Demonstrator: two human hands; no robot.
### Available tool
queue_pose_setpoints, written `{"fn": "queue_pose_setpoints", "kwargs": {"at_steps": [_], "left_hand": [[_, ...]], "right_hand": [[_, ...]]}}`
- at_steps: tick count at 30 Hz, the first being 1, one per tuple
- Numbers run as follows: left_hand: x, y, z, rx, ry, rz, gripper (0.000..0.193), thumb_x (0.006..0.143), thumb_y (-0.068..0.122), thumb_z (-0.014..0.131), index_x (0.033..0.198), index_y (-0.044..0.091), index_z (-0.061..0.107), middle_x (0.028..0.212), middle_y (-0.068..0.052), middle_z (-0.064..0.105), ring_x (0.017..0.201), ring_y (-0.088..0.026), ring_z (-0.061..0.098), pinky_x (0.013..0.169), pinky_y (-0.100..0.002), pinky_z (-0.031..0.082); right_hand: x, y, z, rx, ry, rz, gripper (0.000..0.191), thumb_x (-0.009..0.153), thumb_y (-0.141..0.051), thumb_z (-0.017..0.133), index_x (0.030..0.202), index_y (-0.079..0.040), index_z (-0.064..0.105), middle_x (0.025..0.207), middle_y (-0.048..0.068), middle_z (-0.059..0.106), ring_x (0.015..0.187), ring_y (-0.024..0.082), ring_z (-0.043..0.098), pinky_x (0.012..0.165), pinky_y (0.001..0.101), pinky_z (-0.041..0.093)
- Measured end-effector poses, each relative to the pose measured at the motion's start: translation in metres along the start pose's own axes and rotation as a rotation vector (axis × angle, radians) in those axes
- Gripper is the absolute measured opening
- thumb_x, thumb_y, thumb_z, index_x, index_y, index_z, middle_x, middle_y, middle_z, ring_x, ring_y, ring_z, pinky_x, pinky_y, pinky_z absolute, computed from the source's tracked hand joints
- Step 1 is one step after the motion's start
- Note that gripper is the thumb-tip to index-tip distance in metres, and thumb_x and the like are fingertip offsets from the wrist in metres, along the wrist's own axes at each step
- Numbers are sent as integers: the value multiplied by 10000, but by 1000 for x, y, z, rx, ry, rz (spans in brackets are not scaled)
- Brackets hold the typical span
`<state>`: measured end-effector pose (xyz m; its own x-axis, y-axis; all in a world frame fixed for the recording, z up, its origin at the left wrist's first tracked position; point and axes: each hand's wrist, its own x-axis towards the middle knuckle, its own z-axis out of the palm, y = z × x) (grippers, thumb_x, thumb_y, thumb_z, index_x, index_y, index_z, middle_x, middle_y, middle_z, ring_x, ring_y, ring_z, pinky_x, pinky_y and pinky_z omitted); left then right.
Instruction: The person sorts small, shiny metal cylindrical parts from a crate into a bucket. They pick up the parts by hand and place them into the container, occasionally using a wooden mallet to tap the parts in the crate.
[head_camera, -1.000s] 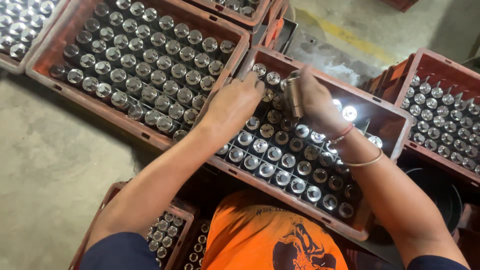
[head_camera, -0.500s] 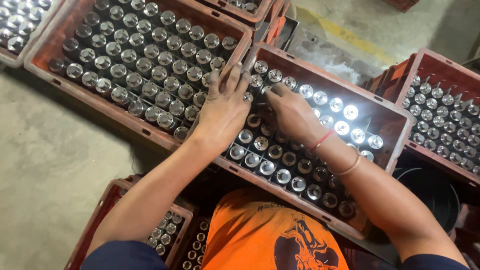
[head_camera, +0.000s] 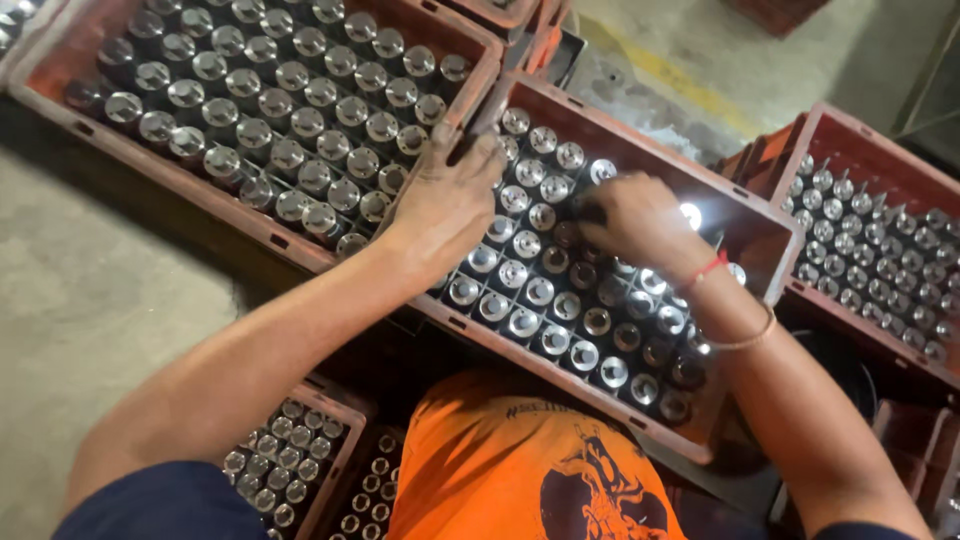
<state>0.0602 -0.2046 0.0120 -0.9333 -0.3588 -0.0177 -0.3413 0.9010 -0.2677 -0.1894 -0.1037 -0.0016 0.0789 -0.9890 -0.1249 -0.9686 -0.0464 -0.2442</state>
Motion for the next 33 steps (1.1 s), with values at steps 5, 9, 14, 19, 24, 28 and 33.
{"fn": "queue_pose_setpoints", "kwargs": {"at_steps": [5,9,14,19,24,28,33], "left_hand": [[-1,-7,-2,40,16,19,291,797,171,582,972,76,795,1477,-149,505,1444,-335,341,1127,-667,155],[4,-9,-5,-36,29,21,249,832,140,592,950,68,800,1457,-154,540,1431,-344,386,1142,-677,164],[4,-4,0,-2,-54,40,225,850,142,594,917,102,805,1289,-121,613,1398,-334,423,1154,-705,157],[8,-10,9,-53,104,111,197,824,138,610,864,109,801,1236,-106,627,1380,-308,455,1168,-703,169],[11,-28,-8,-258,48,136,155,812,114,643,921,65,741,1276,-129,610,1344,-299,476,1105,-731,227],[-14,-55,-38,-1003,78,-100,261,895,196,618,1100,34,617,1139,-113,677,1154,-282,633,1024,-652,377],[-6,-7,-49,-2108,232,-534,372,912,212,657,1186,-7,534,1063,-169,669,965,-317,658,847,-558,451]], "right_hand": [[-15,0,17,168,156,-141,301,789,-147,703,1073,-73,767,990,145,666,928,364,646,802,460,530],[-17,-9,23,87,209,-147,190,819,-86,673,985,-46,757,1025,154,646,1007,360,624,874,442,515],[-16,-4,21,160,206,-194,176,825,-121,691,966,-36,751,1012,159,616,974,356,607,856,451,503],[-12,-8,16,97,211,-241,216,803,-200,757,912,-19,713,989,159,607,998,365,579,859,465,496],[-19,-11,-9,160,317,-238,275,863,-227,733,1017,-2,694,1036,211,601,1016,374,577,848,458,509],[-34,-3,-37,957,365,-84,215,1031,-245,627,1094,-40,642,1163,148,662,1093,281,668,983,441,574],[-27,-20,-22,1260,170,300,326,976,-310,625,1163,-58,540,1107,148,687,960,276,708,801,453,619]]}}
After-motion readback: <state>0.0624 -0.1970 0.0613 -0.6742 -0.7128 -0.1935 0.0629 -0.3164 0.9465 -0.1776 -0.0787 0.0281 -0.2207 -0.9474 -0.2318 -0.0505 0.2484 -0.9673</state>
